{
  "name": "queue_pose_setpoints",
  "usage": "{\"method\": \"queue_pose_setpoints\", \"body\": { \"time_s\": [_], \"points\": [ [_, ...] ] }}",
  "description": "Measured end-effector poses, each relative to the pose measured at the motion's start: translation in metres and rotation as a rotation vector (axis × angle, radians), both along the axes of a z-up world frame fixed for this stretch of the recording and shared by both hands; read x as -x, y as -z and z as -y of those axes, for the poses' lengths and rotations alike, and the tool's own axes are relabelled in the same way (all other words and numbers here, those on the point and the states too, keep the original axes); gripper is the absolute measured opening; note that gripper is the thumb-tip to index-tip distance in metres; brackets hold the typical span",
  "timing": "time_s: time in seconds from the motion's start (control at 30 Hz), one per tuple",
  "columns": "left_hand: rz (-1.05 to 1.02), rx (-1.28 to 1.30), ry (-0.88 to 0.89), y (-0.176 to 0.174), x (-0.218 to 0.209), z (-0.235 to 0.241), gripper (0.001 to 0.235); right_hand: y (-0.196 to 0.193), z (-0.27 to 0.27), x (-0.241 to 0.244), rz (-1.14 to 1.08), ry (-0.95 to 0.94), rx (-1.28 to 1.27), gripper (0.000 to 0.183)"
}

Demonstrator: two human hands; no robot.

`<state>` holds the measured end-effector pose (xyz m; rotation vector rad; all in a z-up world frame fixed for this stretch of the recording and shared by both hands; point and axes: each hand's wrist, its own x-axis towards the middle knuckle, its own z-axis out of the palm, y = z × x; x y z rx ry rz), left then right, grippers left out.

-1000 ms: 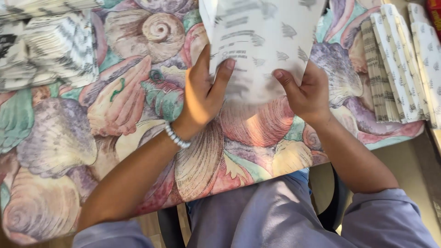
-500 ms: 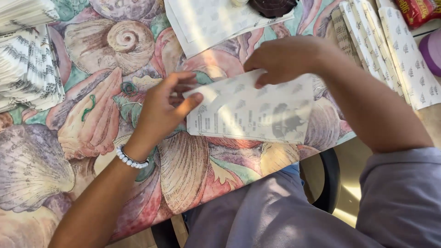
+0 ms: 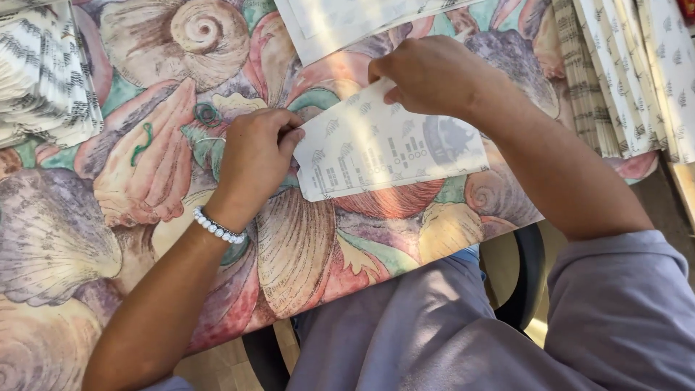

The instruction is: Folding printed paper sheets into a triangular shape on a table.

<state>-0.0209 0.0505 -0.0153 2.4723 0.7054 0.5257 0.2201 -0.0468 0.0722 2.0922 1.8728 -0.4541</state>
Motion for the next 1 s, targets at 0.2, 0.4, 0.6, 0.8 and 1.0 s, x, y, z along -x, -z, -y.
{"method": "queue_pose_setpoints", "body": {
  "time_s": [0.2,0.4,0.6,0.8,1.0],
  "points": [
    [0.086,0.002,-0.029,-0.005,0.003,0.007,0.005,0.033,0.082,0.021,-0.129,-0.289,-0.867,0.027],
    [0.190,0.053,-0.017,-0.009,0.008,0.015,0.008,0.079,0.142,0.090,-0.370,-0.204,-0.940,0.018],
    [0.197,-0.081,0.052,-0.033,0.015,0.054,0.009,0.105,0.139,0.098,-0.177,-0.214,-1.038,0.018],
    [0.210,-0.216,0.245,-0.018,0.034,0.070,0.006,0.111,0.139,0.102,-0.134,-0.179,-1.020,0.020],
    [0.143,-0.183,0.261,-0.002,0.042,0.064,0.009,0.084,0.139,0.104,-0.255,-0.203,-1.003,0.012]
  ]
}}
